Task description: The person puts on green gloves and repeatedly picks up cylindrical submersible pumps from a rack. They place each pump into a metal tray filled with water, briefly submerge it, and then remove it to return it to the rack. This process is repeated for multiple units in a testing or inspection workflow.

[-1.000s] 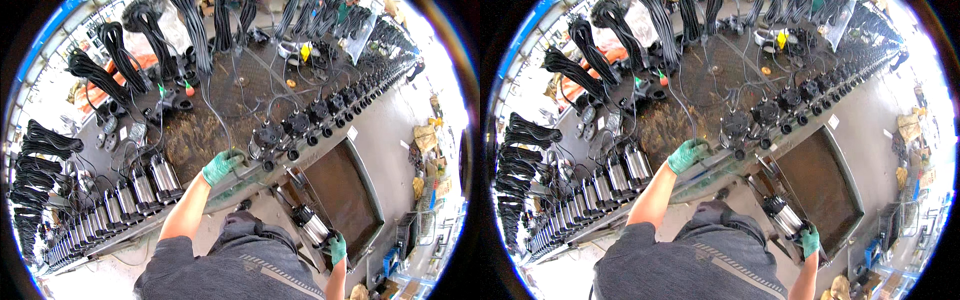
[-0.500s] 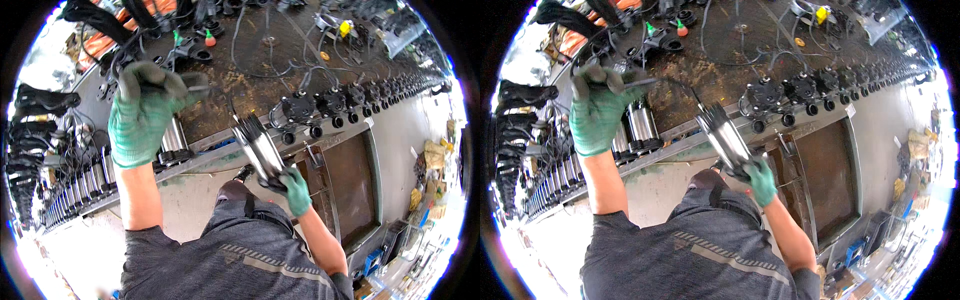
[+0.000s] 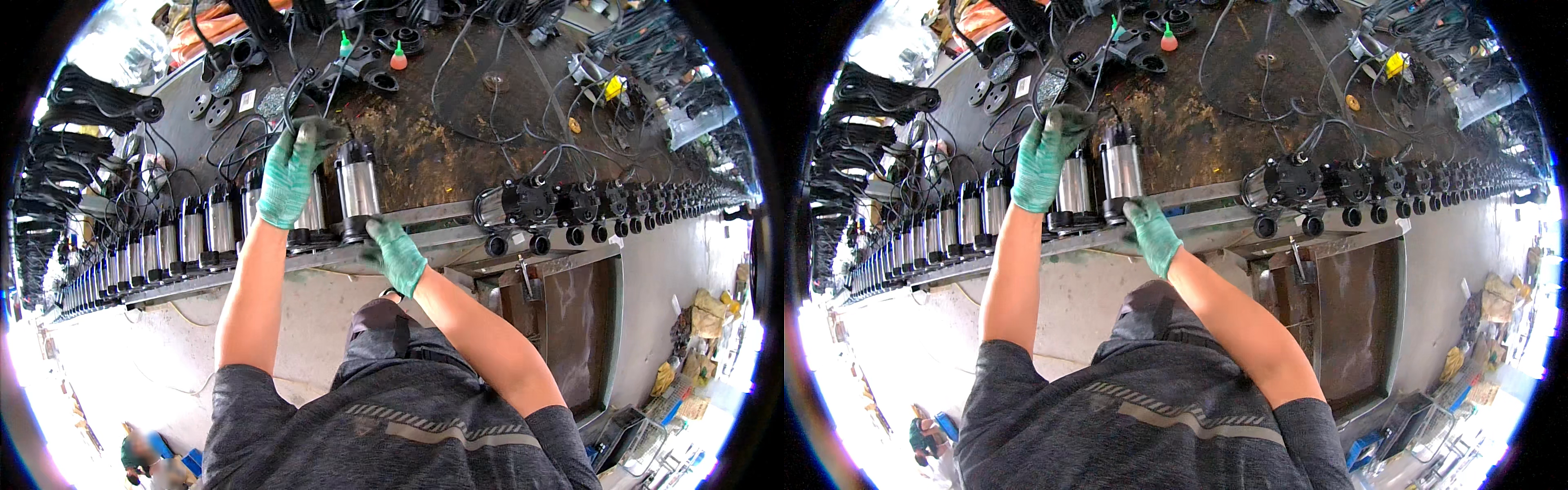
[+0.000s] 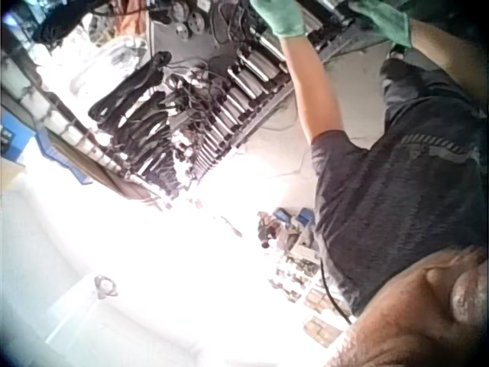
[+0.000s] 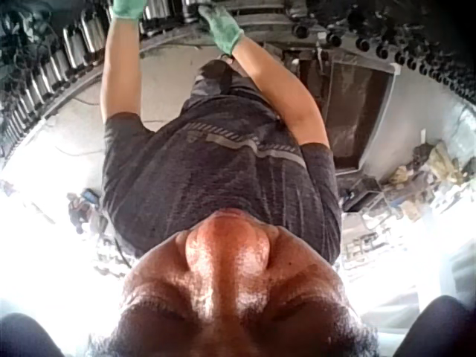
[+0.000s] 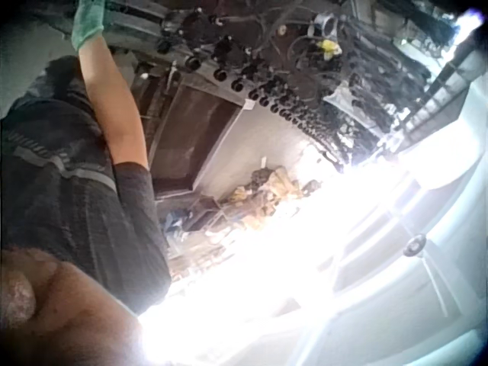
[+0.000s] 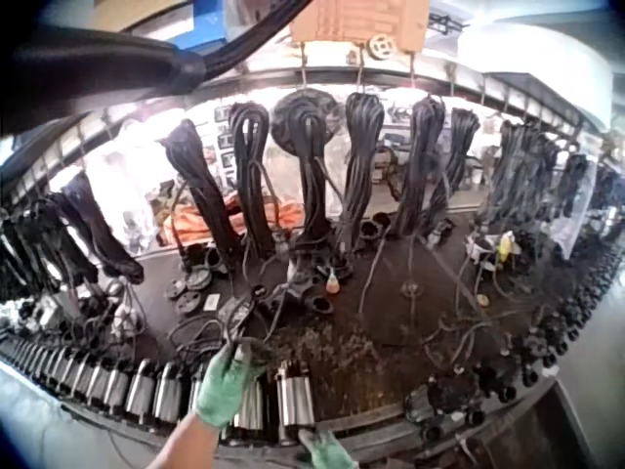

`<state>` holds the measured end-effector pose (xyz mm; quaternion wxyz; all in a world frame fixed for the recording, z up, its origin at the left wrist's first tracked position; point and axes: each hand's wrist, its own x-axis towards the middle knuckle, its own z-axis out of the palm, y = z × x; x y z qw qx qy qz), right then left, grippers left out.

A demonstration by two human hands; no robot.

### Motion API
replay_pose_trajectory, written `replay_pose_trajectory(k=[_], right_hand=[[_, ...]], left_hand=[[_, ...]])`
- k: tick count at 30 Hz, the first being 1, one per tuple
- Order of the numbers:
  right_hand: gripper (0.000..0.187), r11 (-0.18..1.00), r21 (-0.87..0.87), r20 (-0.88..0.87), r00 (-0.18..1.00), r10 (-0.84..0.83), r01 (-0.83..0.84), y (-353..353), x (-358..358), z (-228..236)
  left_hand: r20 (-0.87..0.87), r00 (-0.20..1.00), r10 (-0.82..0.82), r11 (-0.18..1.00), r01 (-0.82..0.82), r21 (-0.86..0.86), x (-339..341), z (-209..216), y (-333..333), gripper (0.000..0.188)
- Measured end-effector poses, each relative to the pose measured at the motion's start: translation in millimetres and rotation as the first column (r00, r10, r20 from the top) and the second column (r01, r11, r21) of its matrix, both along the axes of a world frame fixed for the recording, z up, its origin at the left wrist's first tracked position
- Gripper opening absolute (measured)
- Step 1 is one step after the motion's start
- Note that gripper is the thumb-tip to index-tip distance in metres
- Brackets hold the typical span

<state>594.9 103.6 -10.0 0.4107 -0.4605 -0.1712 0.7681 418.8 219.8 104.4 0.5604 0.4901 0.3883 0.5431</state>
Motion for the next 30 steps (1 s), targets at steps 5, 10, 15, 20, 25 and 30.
replay_pose_trajectory(k=[5,10,15,20,25,30], right_hand=[[0.051,0.986,0.053,0.201,0.969,0.145,-0.159,-40,56,-12],[0.043,0.998,-0.052,0.151,0.988,-0.018,0.026,-104,147,21],[0.039,0.962,-0.018,0.085,0.959,-0.270,0.272,-186,210,16],[0.041,0.865,-0.059,0.128,0.863,-0.489,0.499,-238,217,22],[0.038,0.735,-0.057,0.041,0.737,-0.675,0.676,-294,212,7],[0.037,0.696,-0.065,0.078,0.699,-0.711,0.716,-305,213,-5]], left_hand=[[-0.596,0.769,0.231,0.954,-0.060,0.293,-4,-56,12,0.053],[-0.636,0.419,0.648,0.728,-0.095,0.679,71,-12,-27,0.073],[-0.517,0.834,-0.191,0.900,0.359,0.246,194,-10,-31,0.030],[-0.290,0.765,-0.575,0.774,0.624,0.110,310,-53,27,0.046],[-0.182,0.587,-0.789,0.590,0.806,0.043,328,-37,19,0.064],[-0.352,0.741,-0.573,0.730,0.656,0.193,298,-41,-61,0.056]])
